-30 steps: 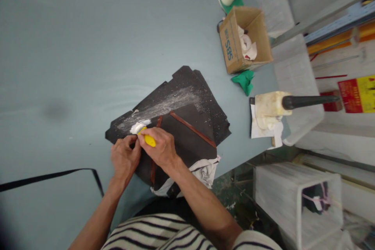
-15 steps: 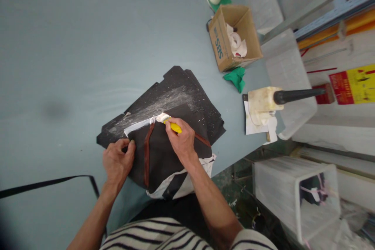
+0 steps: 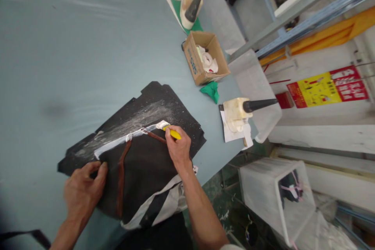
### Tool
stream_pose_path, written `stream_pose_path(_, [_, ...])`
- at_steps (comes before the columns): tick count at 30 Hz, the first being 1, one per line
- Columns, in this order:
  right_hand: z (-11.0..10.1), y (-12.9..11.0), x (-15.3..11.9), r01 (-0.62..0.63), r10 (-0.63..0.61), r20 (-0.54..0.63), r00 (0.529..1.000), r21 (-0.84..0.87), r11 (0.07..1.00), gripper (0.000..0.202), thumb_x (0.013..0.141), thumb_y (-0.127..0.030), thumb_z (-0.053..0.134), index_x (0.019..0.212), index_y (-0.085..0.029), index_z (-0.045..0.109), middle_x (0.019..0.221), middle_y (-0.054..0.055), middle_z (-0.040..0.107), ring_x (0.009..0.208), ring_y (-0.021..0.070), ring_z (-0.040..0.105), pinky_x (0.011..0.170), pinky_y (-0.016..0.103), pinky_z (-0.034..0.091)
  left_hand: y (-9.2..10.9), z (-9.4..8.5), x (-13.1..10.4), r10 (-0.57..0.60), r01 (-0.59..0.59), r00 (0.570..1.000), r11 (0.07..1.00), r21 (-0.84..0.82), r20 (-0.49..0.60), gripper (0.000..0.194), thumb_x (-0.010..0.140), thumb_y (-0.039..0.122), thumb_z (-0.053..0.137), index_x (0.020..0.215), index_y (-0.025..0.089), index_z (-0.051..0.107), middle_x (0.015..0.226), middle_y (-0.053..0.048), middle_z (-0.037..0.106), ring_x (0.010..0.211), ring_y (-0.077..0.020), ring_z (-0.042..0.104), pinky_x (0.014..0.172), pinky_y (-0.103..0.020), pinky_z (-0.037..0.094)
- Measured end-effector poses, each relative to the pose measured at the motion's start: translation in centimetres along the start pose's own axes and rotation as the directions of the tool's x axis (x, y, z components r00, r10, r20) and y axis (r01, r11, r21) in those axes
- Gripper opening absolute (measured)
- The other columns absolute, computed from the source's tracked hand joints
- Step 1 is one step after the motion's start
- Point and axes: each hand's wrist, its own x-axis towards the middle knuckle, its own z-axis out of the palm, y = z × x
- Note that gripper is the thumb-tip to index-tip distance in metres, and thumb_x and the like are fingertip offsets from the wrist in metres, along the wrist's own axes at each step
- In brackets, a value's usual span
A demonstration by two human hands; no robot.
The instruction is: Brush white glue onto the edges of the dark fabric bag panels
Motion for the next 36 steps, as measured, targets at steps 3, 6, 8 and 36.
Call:
stream_pose_path(3, [-0.4, 0.8, 0.9, -0.014, 0.014, -0.013, 1.000, -0.001, 1.000, 0.020, 0.098, -0.036, 0.063, 0.093, -0.021, 0.076, 0.090, 0.002, 0.079, 0.080, 0.0193, 0.074, 0.082, 0.030, 0.058, -0.2, 0.1, 0.0, -0.001, 0.001, 1.000, 1.000, 0.015, -0.001, 0.044, 0.095, 0.054, 0.044, 0.089, 0.022, 0.074, 0.080, -0.012, 0.076, 0.082, -0.0345, 0.069, 0.077, -0.045, 0.051])
stream_pose_path(6, [-0.8, 1.0, 1.8, -0.014, 0.014, -0.048, 0.999, -0.007, 1.000, 0.021, 0.098, -0.037, 0.063, 0.093, -0.021, 0.077, 0.090, 0.003, 0.079, 0.080, 0.0197, 0.074, 0.081, 0.030, 0.058, -0.2, 0.1, -0.1, 0.012, -0.011, 1.000, 0.999, 0.040, -0.012, 0.043, 0.095, 0.054, 0.044, 0.088, 0.023, 0.073, 0.080, -0.011, 0.076, 0.081, -0.0336, 0.069, 0.077, -0.044, 0.052])
stream_pose_path(8, [-0.8, 0.5, 2.0, -0.012, 0.011, -0.091, 0.996, -0.001, 1.000, 0.021, 0.098, -0.037, 0.063, 0.092, -0.021, 0.076, 0.089, 0.003, 0.079, 0.080, 0.0197, 0.074, 0.079, 0.029, 0.058, -0.2, 0.2, -0.1, 0.019, -0.018, 1.000, 0.999, 0.047, -0.018, 0.042, 0.096, 0.053, 0.044, 0.087, 0.024, 0.072, 0.080, -0.010, 0.076, 0.080, -0.0329, 0.069, 0.076, -0.044, 0.051])
stream_pose_path(36, [-0.9, 1.1, 2.3, -0.098, 0.101, -0.074, 0.992, 0.040, 0.994, 0.029, 0.097, -0.045, 0.066, 0.094, -0.019, 0.077, 0.088, 0.004, 0.078, 0.077, 0.0192, 0.072, 0.075, 0.028, 0.058, 0.3, -0.3, -0.1, 0.018, -0.018, 1.000, 1.000, -0.017, 0.000, 0.045, 0.096, 0.052, 0.044, 0.089, 0.021, 0.075, 0.084, -0.010, 0.079, 0.083, -0.0307, 0.070, 0.082, -0.041, 0.051])
